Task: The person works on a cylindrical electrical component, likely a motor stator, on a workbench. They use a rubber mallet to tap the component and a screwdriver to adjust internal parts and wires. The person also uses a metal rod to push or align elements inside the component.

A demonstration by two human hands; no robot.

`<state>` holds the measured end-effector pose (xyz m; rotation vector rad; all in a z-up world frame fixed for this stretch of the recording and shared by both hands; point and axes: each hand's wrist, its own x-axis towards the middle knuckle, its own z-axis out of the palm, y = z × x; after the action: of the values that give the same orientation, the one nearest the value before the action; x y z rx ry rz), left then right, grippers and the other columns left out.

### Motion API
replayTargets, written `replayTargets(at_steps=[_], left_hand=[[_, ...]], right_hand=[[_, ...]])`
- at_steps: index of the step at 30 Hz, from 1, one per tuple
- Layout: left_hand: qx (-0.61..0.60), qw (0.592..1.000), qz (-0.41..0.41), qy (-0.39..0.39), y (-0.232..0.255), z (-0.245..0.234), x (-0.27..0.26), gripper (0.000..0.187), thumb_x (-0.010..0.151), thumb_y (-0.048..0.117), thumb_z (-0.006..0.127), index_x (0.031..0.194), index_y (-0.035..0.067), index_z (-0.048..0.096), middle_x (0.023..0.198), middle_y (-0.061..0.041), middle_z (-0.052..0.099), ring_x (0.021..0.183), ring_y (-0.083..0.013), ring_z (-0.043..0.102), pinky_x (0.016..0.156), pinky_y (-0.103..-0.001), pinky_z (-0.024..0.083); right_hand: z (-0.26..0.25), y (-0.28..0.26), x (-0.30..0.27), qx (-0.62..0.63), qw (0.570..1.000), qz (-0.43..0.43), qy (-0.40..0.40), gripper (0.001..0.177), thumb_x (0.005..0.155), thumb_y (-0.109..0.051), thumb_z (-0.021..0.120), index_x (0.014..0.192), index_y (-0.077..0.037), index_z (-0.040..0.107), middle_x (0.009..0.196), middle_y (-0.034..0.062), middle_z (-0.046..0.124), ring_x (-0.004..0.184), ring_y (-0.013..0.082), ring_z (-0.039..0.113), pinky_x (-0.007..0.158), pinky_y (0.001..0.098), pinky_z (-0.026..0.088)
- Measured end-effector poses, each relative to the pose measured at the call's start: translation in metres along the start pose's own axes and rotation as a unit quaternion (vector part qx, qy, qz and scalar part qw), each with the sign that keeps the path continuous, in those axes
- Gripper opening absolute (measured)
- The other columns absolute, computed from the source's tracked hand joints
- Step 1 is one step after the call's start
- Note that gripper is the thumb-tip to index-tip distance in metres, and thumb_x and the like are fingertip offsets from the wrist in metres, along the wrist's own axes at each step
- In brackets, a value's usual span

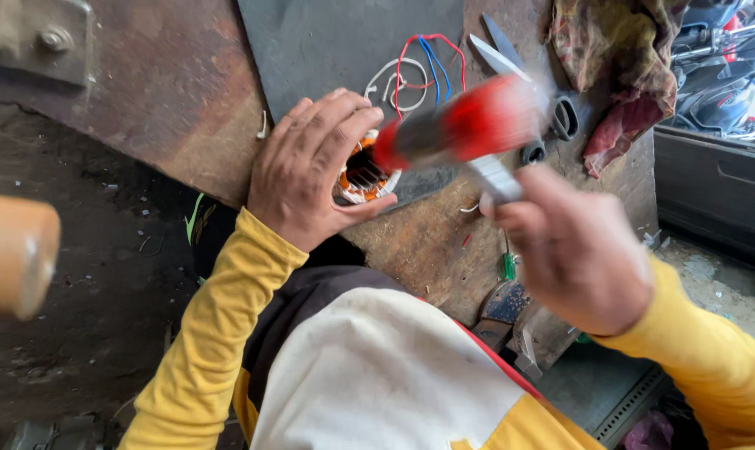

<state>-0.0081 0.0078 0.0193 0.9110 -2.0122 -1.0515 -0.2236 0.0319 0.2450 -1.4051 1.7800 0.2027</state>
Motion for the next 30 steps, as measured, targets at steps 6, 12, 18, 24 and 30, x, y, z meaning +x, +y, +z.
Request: replayTargets(at_steps=[6,12,18,24,30], left_hand=[[0.004,1.000,-0.003,-0.025,-0.004,-0.006,0.004,0.081,0.083,0.051,0.088,0.147,0.014,0.054,0.148,-0.004,0.058,0.146,-0.0288,0.047,0.124,-0.052,0.034],[0.013,1.000,-0.004,-0.022,0.000,0.000,0.007,0.080,0.081,0.054,0.089,0.147,0.023,0.055,0.148,0.001,0.059,0.145,-0.0295,0.044,0.125,-0.057,0.027],[0.006,0.999,-0.011,-0.039,0.000,-0.004,0.009,0.082,0.080,0.059,0.087,0.147,0.024,0.056,0.149,0.001,0.058,0.146,-0.0304,0.043,0.126,-0.056,0.023],[0.010,0.997,0.010,-0.072,0.001,-0.007,0.018,0.089,0.078,0.061,0.086,0.149,0.022,0.051,0.155,-0.002,0.053,0.149,-0.0300,0.042,0.126,-0.057,0.018],[0.010,0.991,0.062,-0.114,0.012,-0.017,0.031,0.095,0.076,0.063,0.084,0.150,0.015,0.049,0.156,-0.007,0.049,0.147,-0.0320,0.041,0.123,-0.059,0.019]], right_hand=[[-0.006,0.002,0.018,-0.066,0.997,-0.022,-0.030,0.020,0.102,-0.026,0.049,0.096,-0.008,0.056,0.057,0.0154,0.053,0.050,0.0388,0.059,0.047,0.0478,0.045],[0.010,0.008,0.024,-0.119,0.988,-0.025,-0.095,0.021,0.099,-0.029,0.053,0.094,-0.008,0.052,0.055,0.0167,0.053,0.047,0.0412,0.057,0.048,0.0536,0.041],[0.044,0.022,0.017,-0.070,0.994,-0.083,-0.021,0.023,0.105,-0.026,0.054,0.095,-0.005,0.053,0.064,0.0187,0.052,0.059,0.0404,0.054,0.056,0.0481,0.042],[0.077,0.024,-0.041,0.261,0.952,0.074,0.140,0.025,0.107,-0.024,0.043,0.104,-0.006,0.061,0.065,0.0055,0.048,0.053,0.0152,0.043,0.050,0.0313,0.036],[0.114,0.054,-0.043,0.210,0.950,0.061,0.223,0.025,0.112,-0.024,0.050,0.103,-0.004,0.061,0.072,0.0037,0.057,0.061,0.0118,0.054,0.058,0.0283,0.045]])
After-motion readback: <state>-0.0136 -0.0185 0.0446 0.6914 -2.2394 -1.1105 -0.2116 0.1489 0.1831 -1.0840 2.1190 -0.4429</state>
